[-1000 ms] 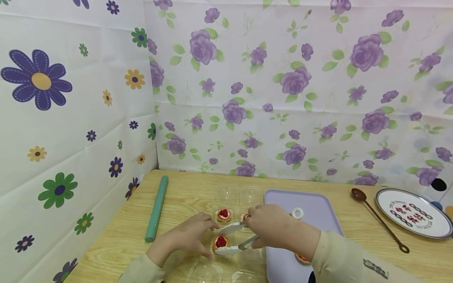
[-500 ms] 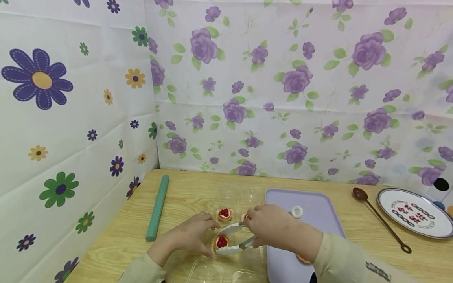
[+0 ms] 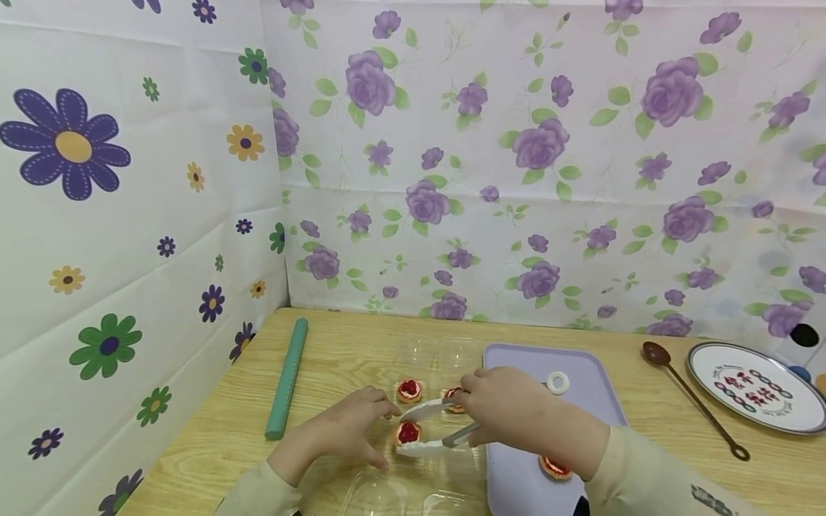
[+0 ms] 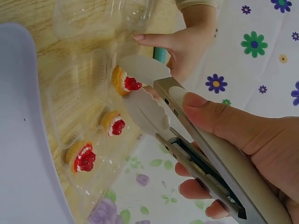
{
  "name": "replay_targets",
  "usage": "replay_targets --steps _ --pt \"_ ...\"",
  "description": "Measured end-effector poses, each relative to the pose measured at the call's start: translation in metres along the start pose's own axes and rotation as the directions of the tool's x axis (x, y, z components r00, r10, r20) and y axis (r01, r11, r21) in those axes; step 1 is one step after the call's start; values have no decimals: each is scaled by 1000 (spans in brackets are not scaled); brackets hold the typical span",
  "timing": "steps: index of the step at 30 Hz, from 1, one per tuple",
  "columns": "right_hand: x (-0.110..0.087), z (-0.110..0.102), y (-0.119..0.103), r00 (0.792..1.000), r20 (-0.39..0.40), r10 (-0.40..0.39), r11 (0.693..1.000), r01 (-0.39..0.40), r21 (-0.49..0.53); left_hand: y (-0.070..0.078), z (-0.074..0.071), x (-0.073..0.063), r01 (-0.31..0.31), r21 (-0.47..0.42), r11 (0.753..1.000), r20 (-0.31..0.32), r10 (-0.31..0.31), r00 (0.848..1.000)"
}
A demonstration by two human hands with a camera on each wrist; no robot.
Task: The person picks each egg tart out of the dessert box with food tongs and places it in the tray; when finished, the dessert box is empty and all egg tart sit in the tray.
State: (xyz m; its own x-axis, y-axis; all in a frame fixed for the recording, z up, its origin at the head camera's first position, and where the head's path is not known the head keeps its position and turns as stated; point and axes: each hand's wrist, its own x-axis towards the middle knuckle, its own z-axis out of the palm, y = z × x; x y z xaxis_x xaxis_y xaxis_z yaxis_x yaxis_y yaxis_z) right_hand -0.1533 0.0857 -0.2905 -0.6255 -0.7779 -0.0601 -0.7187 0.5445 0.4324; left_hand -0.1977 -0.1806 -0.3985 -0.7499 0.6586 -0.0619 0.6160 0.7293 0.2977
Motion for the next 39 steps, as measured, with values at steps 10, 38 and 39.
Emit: replay_targets --steps 10,38,39 --pt "-20 -7 12 998 -34 54 996 -52 68 0 1 0 -12 -1 1000 -19 12 1000" --pt "-94 23 35 971 -147 187 965 -153 212 1 -1 -2 2 -15 1000 -2 -2 1000" --pt "-96 24 35 971 -145 192 964 -160 211 1 -1 -2 1 -16 1000 -2 -1 1000"
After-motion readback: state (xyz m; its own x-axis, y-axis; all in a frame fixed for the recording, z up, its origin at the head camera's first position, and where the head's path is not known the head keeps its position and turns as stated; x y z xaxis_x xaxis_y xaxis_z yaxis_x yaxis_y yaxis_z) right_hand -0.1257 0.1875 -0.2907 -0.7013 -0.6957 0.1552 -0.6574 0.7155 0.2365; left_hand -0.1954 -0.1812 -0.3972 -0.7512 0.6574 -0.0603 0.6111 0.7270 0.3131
